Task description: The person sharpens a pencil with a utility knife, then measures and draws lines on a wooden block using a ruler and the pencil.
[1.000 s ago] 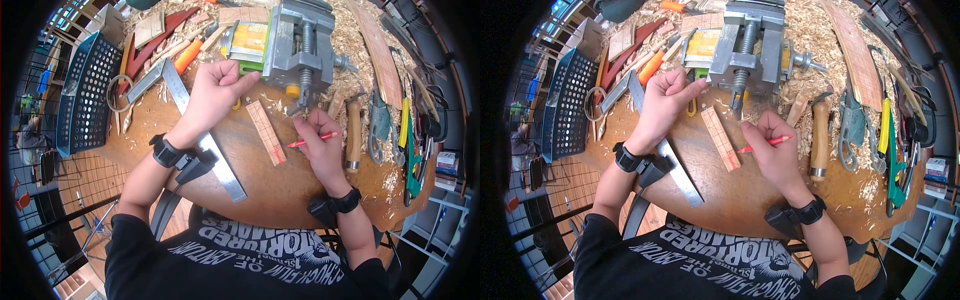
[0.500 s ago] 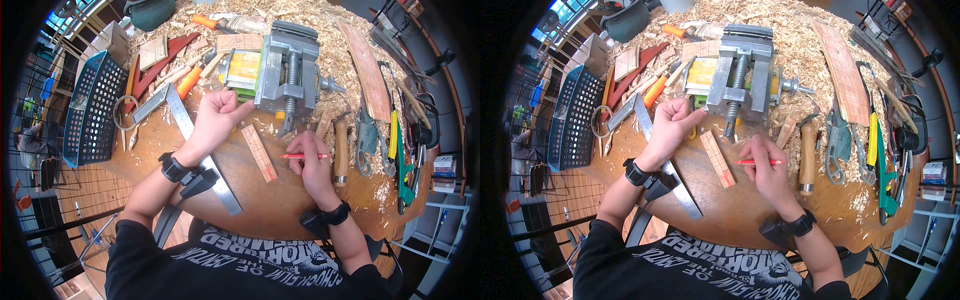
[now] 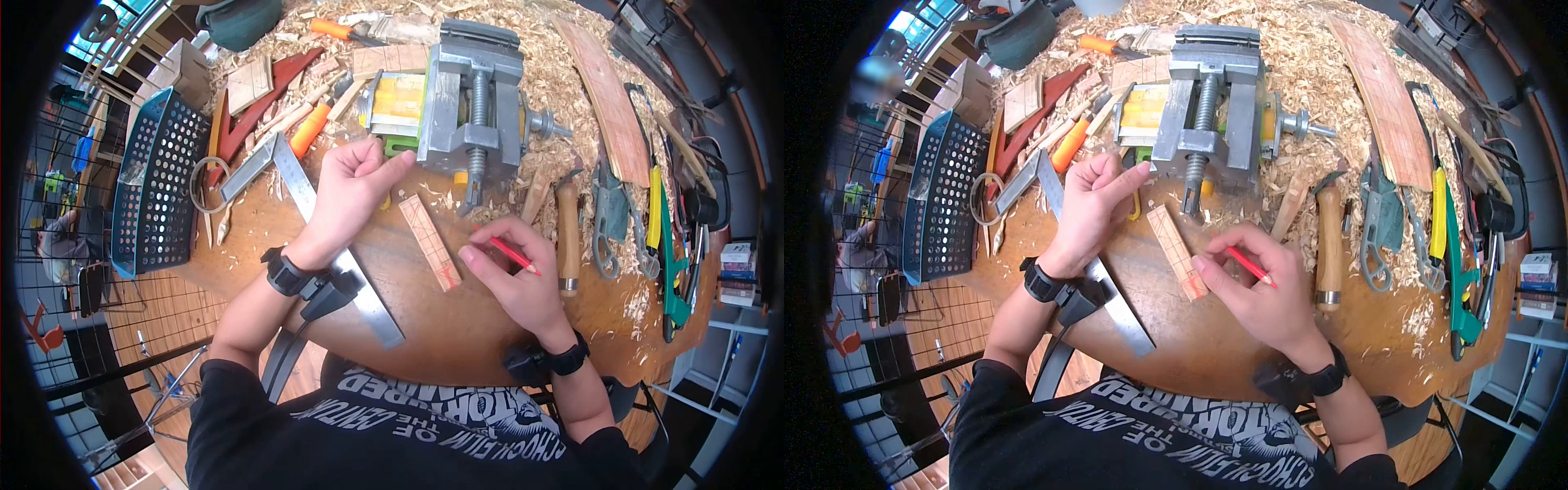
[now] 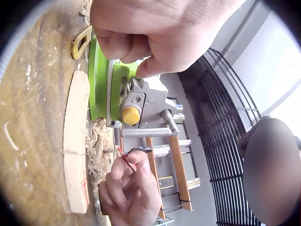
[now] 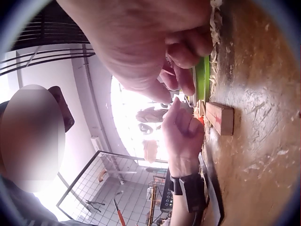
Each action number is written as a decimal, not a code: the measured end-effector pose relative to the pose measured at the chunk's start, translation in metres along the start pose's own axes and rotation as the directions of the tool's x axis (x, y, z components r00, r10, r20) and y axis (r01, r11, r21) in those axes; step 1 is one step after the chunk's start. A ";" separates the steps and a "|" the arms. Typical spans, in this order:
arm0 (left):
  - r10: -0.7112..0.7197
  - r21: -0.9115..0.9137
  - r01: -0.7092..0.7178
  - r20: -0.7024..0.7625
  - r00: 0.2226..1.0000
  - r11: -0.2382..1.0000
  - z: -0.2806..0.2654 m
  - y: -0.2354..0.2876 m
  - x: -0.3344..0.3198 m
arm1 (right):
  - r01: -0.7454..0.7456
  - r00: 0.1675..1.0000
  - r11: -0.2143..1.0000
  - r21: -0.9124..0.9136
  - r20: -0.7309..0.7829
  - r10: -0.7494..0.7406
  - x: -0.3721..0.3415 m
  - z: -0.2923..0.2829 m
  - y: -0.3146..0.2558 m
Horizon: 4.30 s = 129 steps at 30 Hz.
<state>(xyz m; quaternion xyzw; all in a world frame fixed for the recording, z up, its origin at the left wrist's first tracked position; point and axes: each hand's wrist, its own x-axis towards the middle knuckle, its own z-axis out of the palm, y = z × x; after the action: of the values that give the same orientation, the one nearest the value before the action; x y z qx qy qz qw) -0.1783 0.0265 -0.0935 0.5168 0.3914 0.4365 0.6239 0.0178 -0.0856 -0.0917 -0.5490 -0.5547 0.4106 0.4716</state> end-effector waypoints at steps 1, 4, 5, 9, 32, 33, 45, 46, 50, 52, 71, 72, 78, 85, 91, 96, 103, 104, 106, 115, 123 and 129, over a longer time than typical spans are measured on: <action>0.001 0.015 -0.001 0.005 1.000 1.000 0.000 0.001 -0.001 | 0.048 0.999 0.998 -0.043 -0.014 -0.048 -0.001 0.001 -0.002; -0.023 0.030 0.021 0.043 0.999 0.999 -0.002 0.000 0.001 | 0.012 0.999 0.996 -0.093 0.039 -0.009 -0.002 -0.001 -0.011; -0.055 0.030 0.053 0.075 0.996 0.998 -0.003 -0.001 0.000 | 0.008 0.999 0.996 -0.090 0.038 -0.005 -0.002 -0.002 -0.013; -0.152 0.029 0.150 0.109 0.982 0.988 0.000 0.005 -0.002 | 0.047 0.989 0.966 -0.256 0.148 -0.009 -0.004 -0.001 -0.018; -0.244 0.172 0.206 0.243 0.939 0.963 -0.007 0.018 -0.001 | -0.069 0.998 0.954 0.290 0.013 0.068 -0.006 -0.002 -0.009; -0.275 0.155 0.240 0.282 0.919 0.958 -0.007 0.020 -0.001 | -0.067 0.998 0.953 0.294 0.011 0.066 -0.006 -0.001 -0.009; -0.248 0.060 0.275 0.641 0.726 0.960 -0.011 0.011 -0.002 | 0.340 0.922 0.897 0.284 -0.291 -0.257 -0.007 -0.003 -0.004; -0.250 0.077 0.259 0.611 0.751 0.963 -0.009 0.011 -0.003 | 0.337 0.923 0.897 0.284 -0.288 -0.256 -0.007 -0.003 -0.004; -0.245 0.100 0.228 0.534 0.809 0.969 -0.012 0.018 -0.001 | 0.299 0.951 0.910 0.286 -0.166 -0.260 -0.005 -0.002 -0.003; -0.252 0.071 0.253 0.515 0.819 0.965 -0.012 0.018 -0.001 | 0.288 0.957 0.906 0.309 -0.124 -0.261 -0.004 -0.002 -0.003; -0.316 0.207 0.239 0.582 0.750 0.949 -0.010 0.011 0.002 | -0.123 0.978 0.885 0.449 -0.096 0.185 -0.001 -0.004 0.001; -0.314 0.206 0.238 0.581 0.750 0.949 -0.010 0.010 0.002 | -0.127 0.975 0.895 0.427 -0.110 0.191 -0.001 -0.005 0.002; -0.344 0.352 0.143 0.616 0.708 0.925 -0.010 0.008 0.001 | -0.250 0.940 0.885 0.393 -0.120 0.319 -0.003 -0.008 0.003; -0.356 0.411 0.115 0.577 0.735 0.904 -0.008 0.011 -0.003 | -0.257 0.944 0.883 0.393 -0.092 0.316 0.000 -0.006 0.006; -0.279 0.513 -0.084 0.588 0.759 0.854 -0.004 0.023 -0.006 | -0.241 0.951 0.877 0.416 -0.079 0.298 0.001 -0.003 0.003; -0.128 0.540 -0.298 0.616 0.777 0.787 -0.009 0.013 -0.006 | -0.160 0.983 0.936 0.314 -0.036 0.180 -0.001 -0.004 0.006; -0.063 0.492 -0.344 0.638 0.768 0.800 -0.009 0.008 -0.004 | -0.155 0.984 0.947 0.281 -0.041 0.174 -0.001 -0.002 0.002; -0.089 0.508 -0.325 0.632 0.770 0.797 -0.008 0.010 -0.005 | -0.162 0.982 0.945 0.283 -0.044 0.181 -0.001 -0.002 0.002; -0.104 0.527 -0.314 0.619 0.778 0.790 -0.007 0.013 -0.006 | -0.161 0.982 0.944 0.287 -0.050 0.182 -0.001 -0.002 -0.001; -0.094 0.547 -0.318 0.596 0.797 0.774 -0.004 0.018 -0.007 | -0.218 0.964 0.883 0.415 -0.048 0.261 -0.002 -0.004 -0.003; -0.086 0.407 -0.222 0.615 0.784 0.886 -0.001 0.036 -0.014 | -0.198 0.954 0.890 0.410 -0.129 0.272 0.001 -0.006 -0.002; 0.448 0.127 -0.625 0.589 0.673 0.771 -0.001 0.079 -0.036 | -0.203 0.950 0.887 0.414 -0.137 0.281 0.002 -0.007 0.003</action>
<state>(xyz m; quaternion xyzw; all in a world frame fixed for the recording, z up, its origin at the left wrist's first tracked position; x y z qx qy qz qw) -0.2012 -0.0003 -0.0146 0.8018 0.0979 0.3743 0.4555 0.0252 -0.0836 -0.0926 -0.5450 -0.3387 0.5144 0.5689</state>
